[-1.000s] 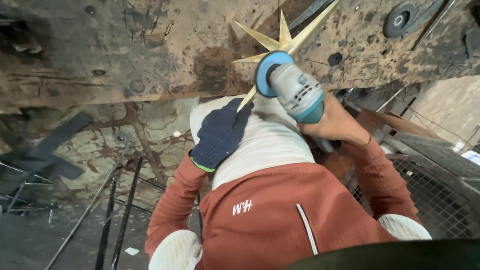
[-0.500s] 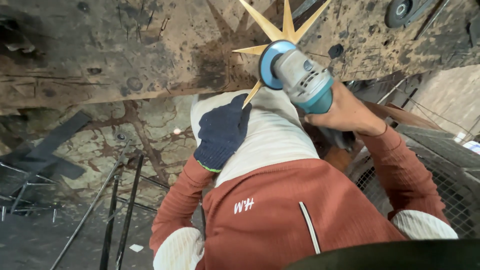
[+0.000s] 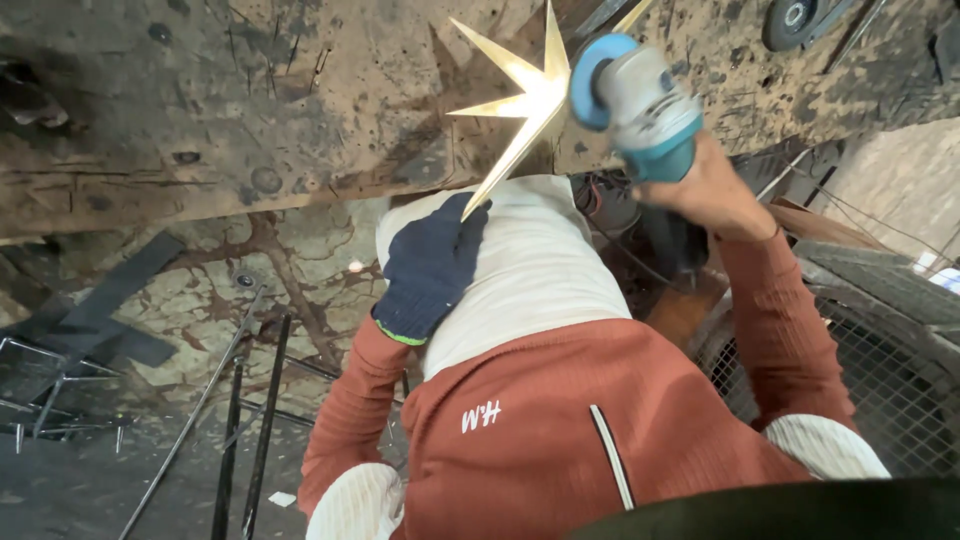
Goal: The recorder uses an angle grinder to polish and smooth the edges of a star-shaped metal object on a workshop bench.
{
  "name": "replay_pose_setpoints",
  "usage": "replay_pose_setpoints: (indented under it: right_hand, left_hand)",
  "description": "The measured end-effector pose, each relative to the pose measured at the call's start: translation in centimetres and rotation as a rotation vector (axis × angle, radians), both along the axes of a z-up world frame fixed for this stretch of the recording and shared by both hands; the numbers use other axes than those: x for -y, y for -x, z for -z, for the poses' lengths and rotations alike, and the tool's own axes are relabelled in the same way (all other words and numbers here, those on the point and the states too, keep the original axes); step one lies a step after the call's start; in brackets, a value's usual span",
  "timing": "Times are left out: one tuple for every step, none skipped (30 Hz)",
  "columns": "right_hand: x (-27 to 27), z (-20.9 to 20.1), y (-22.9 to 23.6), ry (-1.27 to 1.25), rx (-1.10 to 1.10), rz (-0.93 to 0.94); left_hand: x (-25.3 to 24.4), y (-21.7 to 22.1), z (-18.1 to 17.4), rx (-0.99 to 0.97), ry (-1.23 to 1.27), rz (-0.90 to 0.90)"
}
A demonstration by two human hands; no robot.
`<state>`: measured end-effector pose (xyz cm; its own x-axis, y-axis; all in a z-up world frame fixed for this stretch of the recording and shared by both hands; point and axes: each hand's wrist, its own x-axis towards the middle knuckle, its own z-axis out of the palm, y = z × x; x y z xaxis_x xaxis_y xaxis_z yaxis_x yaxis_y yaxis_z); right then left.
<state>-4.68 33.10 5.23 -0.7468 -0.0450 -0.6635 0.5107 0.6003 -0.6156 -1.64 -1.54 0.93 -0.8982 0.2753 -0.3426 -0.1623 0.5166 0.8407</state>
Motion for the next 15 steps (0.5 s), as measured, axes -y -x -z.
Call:
replay_pose_setpoints:
  right_hand:
    - [-0.8, 0.5, 0.1, 0.001, 0.0, 0.003]
    - [-1.7, 1.0, 0.2, 0.045, 0.01, 0.1]
    - [-2.5, 1.6, 0.2, 0.093, 0.018, 0.199]
    - [-3.3, 2.0, 0.2, 0.097, 0.017, 0.202]
    - [-4.0, 2.3, 0.1, 0.062, 0.004, 0.244]
    - [-4.8, 2.7, 0.0, 0.026, -0.009, 0.285]
    - [-4.7, 2.4, 0.1, 0.027, -0.011, 0.293]
    - [-4.5, 2.2, 0.3, 0.033, -0.026, 0.292]
    - [-4.4, 1.9, 0.4, 0.037, -0.037, 0.289]
    - [-4.8, 2.2, 0.0, 0.035, -0.034, 0.295]
    - [-5.1, 2.4, -0.4, -0.05, -0.029, 0.232]
    - [-5.4, 2.6, -0.8, -0.135, -0.022, 0.168]
    - [-4.9, 2.1, -0.7, -0.138, -0.018, 0.171]
    - [-4.3, 1.7, -0.5, -0.099, -0.024, 0.112]
    - [-3.7, 1.3, -0.2, -0.058, -0.032, 0.049]
  left_hand:
    - [0.2, 0.3, -0.1, 0.0, 0.001, 0.003]
    - [0.3, 0.6, -0.2, 0.055, -0.028, 0.015]
    - [0.5, 1.0, -0.3, 0.109, -0.054, 0.029]
    - [0.6, 1.0, -0.4, 0.108, -0.05, 0.032]
    - [0.8, 1.1, -0.5, 0.125, -0.083, 0.02]
    - [0.9, 1.2, -0.5, 0.142, -0.115, 0.008]
    - [0.9, 1.4, -0.5, 0.141, -0.115, 0.016]
    - [0.9, 1.6, -0.5, 0.173, -0.075, 0.038]
    - [0.8, 1.7, -0.5, 0.209, -0.037, 0.058]
    - [0.9, 1.4, -0.1, 0.212, -0.037, 0.063]
    - [0.9, 1.1, 0.3, 0.062, 0.04, 0.092]
    - [0.9, 0.7, 0.7, -0.088, 0.115, 0.12]
    - [0.8, 0.7, 0.8, -0.084, 0.112, 0.124]
    - [0.8, 0.6, 0.8, -0.095, 0.124, 0.121]
    - [0.8, 0.5, 0.9, -0.106, 0.138, 0.114]
